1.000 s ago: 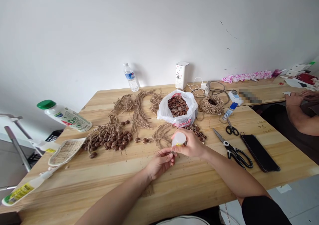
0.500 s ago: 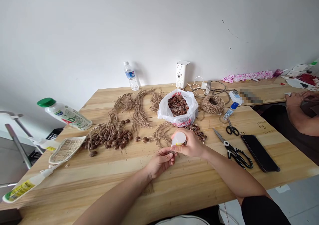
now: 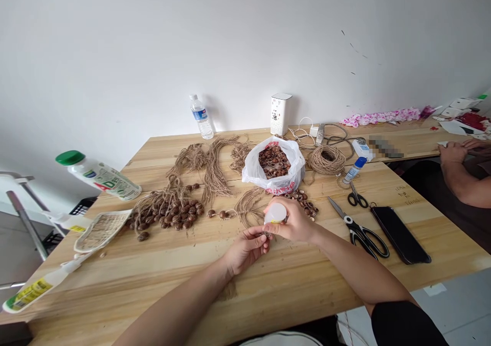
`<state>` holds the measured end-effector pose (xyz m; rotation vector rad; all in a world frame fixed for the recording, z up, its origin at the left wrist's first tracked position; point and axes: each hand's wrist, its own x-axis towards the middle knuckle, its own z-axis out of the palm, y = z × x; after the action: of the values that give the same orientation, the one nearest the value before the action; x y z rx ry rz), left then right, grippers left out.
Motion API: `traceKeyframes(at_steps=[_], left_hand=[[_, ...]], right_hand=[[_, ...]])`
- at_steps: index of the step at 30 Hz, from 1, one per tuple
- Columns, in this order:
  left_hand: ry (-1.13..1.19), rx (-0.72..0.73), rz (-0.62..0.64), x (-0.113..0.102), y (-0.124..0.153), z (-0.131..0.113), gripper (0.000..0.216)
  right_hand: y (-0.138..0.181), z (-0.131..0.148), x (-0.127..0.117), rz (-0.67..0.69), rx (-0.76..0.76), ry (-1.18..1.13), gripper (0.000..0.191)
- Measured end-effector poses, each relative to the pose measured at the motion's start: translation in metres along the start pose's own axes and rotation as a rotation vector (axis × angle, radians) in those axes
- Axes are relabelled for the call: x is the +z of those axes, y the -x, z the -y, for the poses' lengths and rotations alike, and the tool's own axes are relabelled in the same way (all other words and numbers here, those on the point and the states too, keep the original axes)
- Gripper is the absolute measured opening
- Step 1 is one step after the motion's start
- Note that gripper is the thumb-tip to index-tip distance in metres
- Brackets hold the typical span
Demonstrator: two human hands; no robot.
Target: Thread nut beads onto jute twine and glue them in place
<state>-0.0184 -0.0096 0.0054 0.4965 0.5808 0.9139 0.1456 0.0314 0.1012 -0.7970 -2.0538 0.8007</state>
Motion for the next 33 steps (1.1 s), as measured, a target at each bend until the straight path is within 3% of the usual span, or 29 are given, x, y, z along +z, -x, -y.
traceKeyframes(at_steps=[33], left_hand=[[0.009, -0.005, -0.002, -0.0024, -0.0006, 0.0011, 0.017]], right_hand=[[-0.0015, -0.0001, -0.0014, 0.007, -0.012, 0.004, 0.029]])
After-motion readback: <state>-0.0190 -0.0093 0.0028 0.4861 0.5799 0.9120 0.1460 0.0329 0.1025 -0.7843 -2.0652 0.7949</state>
